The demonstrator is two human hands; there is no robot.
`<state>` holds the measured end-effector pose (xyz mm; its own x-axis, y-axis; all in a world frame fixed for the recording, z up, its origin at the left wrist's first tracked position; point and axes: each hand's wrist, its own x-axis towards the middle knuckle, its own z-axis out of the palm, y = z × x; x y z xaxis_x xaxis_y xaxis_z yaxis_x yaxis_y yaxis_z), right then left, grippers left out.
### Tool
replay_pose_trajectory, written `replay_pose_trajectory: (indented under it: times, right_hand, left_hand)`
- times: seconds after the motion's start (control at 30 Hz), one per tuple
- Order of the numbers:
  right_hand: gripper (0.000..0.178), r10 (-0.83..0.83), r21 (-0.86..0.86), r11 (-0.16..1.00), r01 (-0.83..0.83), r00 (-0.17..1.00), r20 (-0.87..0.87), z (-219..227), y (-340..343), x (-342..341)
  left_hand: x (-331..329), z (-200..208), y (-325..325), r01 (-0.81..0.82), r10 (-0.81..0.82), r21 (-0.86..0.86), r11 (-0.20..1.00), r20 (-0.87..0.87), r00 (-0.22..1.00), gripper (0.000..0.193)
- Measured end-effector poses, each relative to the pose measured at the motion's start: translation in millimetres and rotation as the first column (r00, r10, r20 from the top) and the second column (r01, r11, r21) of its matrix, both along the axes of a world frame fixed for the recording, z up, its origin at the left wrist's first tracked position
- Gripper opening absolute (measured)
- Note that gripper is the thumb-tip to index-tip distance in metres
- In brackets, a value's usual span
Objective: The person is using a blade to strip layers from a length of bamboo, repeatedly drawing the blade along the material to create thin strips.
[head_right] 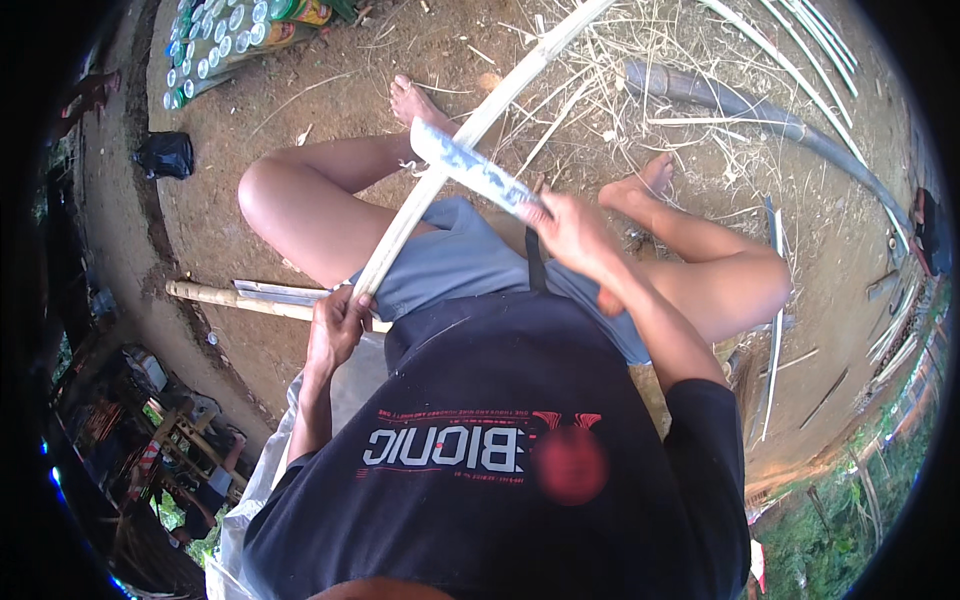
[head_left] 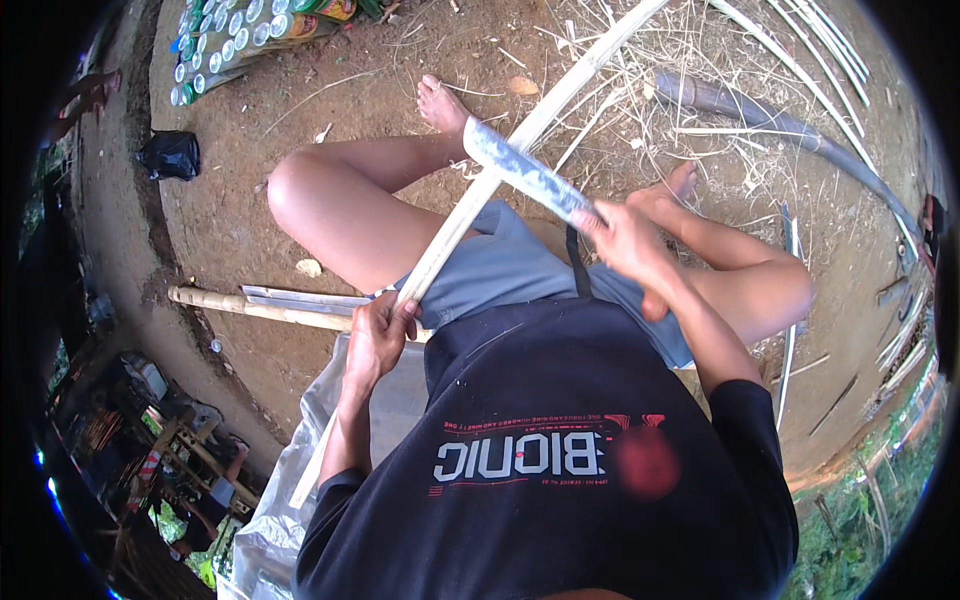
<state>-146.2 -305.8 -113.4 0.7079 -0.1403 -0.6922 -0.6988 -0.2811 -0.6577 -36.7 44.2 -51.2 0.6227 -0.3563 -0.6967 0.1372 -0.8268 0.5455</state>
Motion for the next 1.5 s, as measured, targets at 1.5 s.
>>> replay_pose_trajectory:
  times: [1.5]
  right_hand:
    - [0.049, -0.21, -0.15, 0.962, 0.226, 0.971, 0.118, 19.3, 2.7, 2.0]
  left_hand:
    - [-4.1, 32.5, -15.7, -0.02, 0.019, -0.056, 0.998, -0.031, 0.999, 0.031]
